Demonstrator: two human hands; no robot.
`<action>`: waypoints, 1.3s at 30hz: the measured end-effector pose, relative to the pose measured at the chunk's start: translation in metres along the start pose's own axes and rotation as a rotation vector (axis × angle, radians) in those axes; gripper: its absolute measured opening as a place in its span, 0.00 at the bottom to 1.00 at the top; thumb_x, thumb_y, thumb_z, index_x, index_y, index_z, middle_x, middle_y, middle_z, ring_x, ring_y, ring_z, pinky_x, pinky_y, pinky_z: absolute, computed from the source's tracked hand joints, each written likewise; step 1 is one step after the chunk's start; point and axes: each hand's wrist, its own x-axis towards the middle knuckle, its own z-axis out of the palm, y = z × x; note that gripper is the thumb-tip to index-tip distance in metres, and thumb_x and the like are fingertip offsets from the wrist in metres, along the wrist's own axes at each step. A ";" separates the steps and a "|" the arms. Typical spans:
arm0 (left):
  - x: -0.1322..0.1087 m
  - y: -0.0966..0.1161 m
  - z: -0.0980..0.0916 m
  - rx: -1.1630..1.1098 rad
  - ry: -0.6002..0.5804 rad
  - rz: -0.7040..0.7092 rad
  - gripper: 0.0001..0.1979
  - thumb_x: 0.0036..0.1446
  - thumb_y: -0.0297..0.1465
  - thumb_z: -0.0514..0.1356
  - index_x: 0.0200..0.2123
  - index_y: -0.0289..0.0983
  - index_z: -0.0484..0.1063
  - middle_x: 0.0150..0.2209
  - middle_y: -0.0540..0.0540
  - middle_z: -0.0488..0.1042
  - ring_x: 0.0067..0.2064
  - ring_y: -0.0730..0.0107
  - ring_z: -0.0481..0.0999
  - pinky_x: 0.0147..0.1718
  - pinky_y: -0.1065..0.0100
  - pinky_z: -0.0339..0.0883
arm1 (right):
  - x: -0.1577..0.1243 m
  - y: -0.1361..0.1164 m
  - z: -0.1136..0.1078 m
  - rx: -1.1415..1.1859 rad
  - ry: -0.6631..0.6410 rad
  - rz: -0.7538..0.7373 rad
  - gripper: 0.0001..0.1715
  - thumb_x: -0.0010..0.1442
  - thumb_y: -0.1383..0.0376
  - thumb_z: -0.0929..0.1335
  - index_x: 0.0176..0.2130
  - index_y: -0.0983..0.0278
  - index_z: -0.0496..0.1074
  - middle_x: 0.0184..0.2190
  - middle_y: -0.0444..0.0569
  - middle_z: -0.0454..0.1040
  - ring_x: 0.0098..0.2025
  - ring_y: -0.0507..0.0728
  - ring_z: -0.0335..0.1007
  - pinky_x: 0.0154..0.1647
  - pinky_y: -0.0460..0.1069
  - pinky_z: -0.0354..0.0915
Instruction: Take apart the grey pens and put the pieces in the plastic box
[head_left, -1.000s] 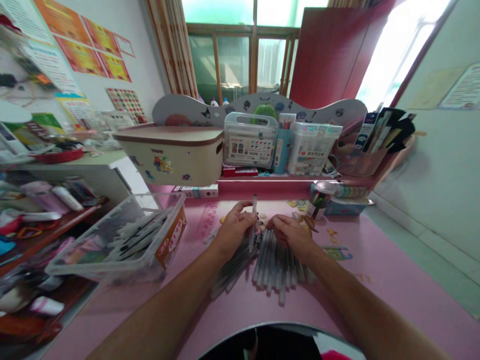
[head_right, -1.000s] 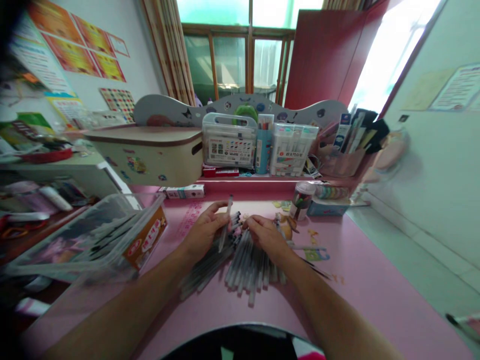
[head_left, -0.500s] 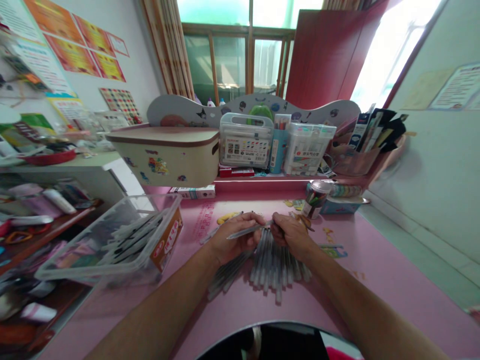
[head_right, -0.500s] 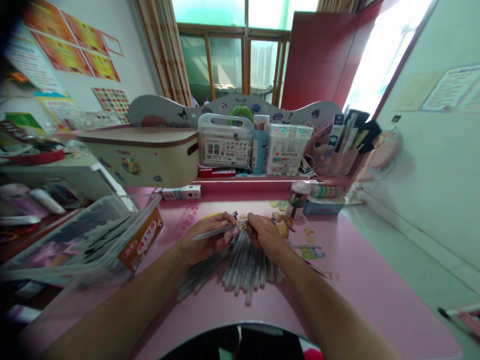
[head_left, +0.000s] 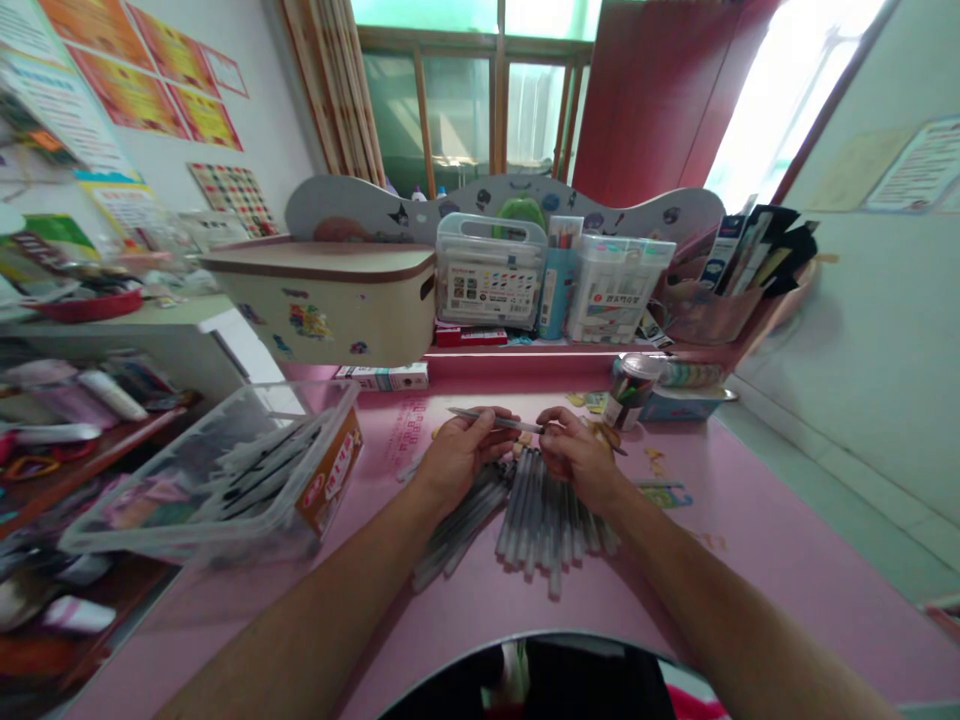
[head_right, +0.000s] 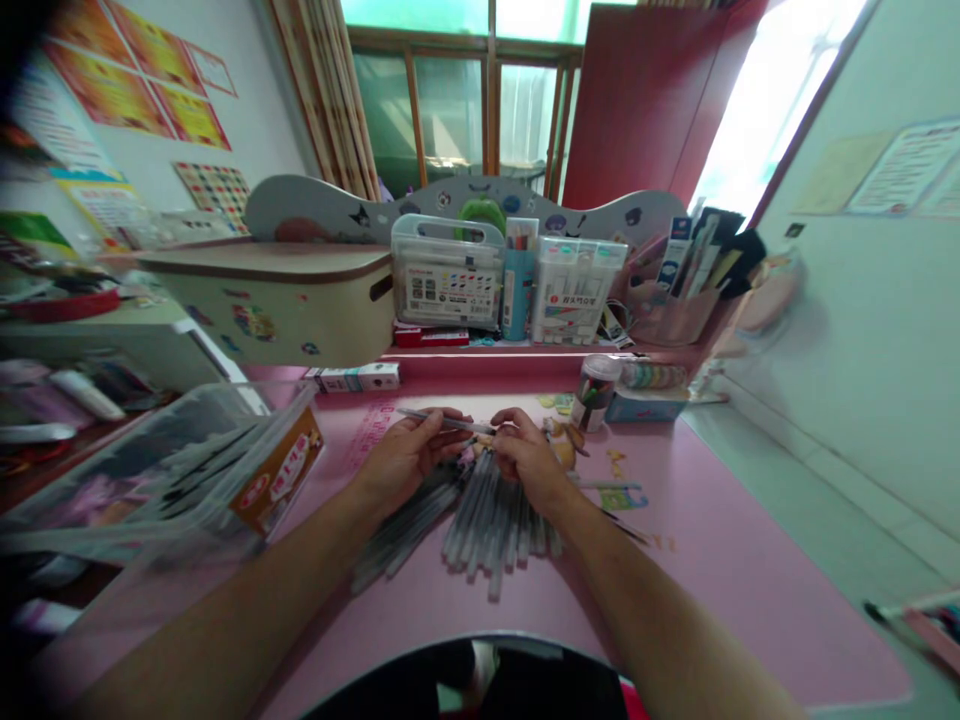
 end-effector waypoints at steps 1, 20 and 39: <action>0.000 0.001 0.000 -0.016 0.002 -0.010 0.09 0.59 0.33 0.61 0.36 0.32 0.76 0.38 0.39 0.79 0.39 0.66 0.80 0.36 0.70 0.74 | 0.000 0.000 0.000 0.007 0.005 0.000 0.15 0.49 0.61 0.70 0.38 0.60 0.65 0.18 0.33 0.58 0.15 0.46 0.46 0.14 0.42 0.41; -0.001 0.002 0.001 -0.055 -0.009 -0.017 0.09 0.58 0.33 0.62 0.35 0.31 0.76 0.35 0.39 0.81 0.36 0.67 0.81 0.37 0.70 0.74 | -0.001 0.008 -0.004 -0.272 0.066 0.015 0.25 0.60 0.46 0.63 0.26 0.63 0.65 0.16 0.38 0.57 0.16 0.47 0.49 0.15 0.44 0.42; -0.001 -0.002 -0.002 -0.039 -0.015 0.009 0.12 0.54 0.37 0.66 0.35 0.32 0.77 0.37 0.40 0.81 0.38 0.66 0.81 0.38 0.69 0.74 | -0.002 0.003 0.000 -0.076 0.033 0.070 0.19 0.53 0.50 0.69 0.36 0.60 0.65 0.21 0.36 0.62 0.16 0.46 0.46 0.14 0.42 0.41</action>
